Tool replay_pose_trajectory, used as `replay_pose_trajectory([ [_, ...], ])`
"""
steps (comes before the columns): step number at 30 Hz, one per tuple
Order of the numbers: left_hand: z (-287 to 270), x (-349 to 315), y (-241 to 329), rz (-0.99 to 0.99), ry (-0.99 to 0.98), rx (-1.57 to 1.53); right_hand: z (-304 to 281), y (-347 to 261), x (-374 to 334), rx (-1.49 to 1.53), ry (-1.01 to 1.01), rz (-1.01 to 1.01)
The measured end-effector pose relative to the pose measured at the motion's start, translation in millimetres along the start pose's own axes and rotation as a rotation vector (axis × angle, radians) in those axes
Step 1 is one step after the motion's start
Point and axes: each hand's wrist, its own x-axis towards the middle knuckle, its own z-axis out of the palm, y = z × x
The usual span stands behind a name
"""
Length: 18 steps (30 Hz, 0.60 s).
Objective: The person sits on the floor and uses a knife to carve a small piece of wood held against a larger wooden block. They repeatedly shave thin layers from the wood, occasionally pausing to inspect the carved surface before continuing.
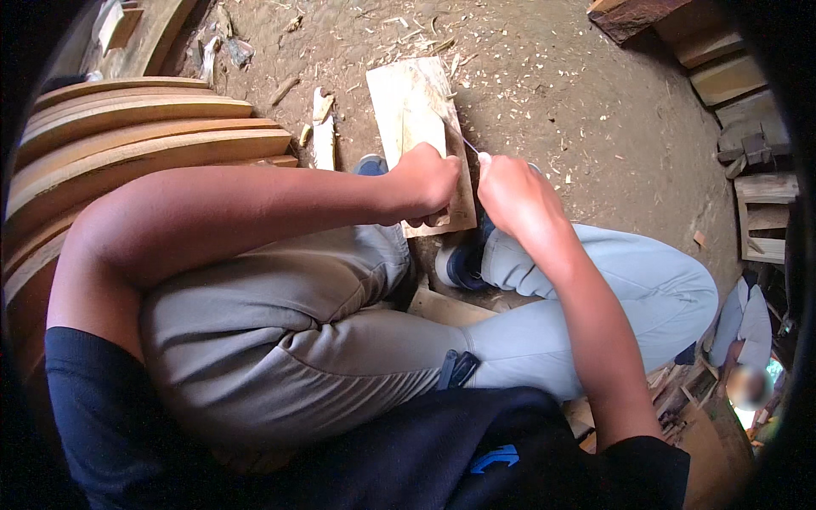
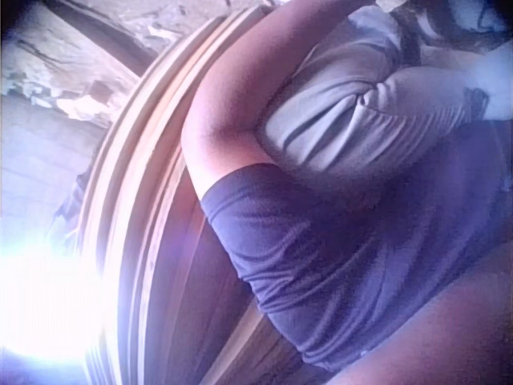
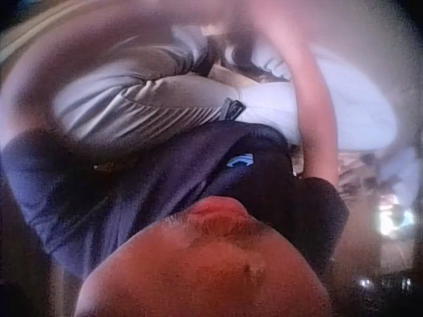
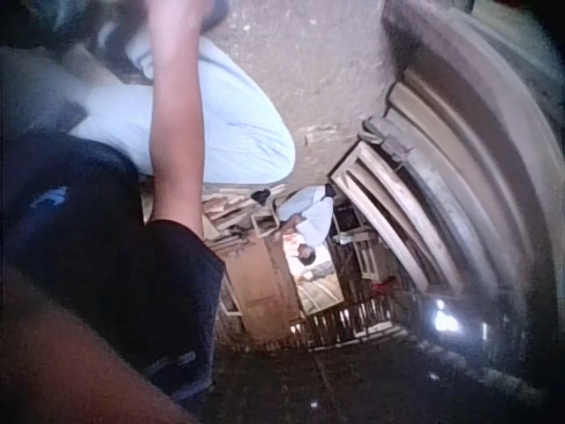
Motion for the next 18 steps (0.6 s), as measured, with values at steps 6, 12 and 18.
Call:
replay_pose_trajectory([
  [6,1,4,-5,0.005,0.038,-0.005,0,-5,-11,-0.038,0.046,0.007],
  [12,2,-1,0,-0.032,0.029,0.023,13,-4,-5,-0.082,0.128,-0.016],
  [18,5,1,-3,-0.005,0.093,0.062,26,-8,4,-0.182,0.218,-0.027],
])
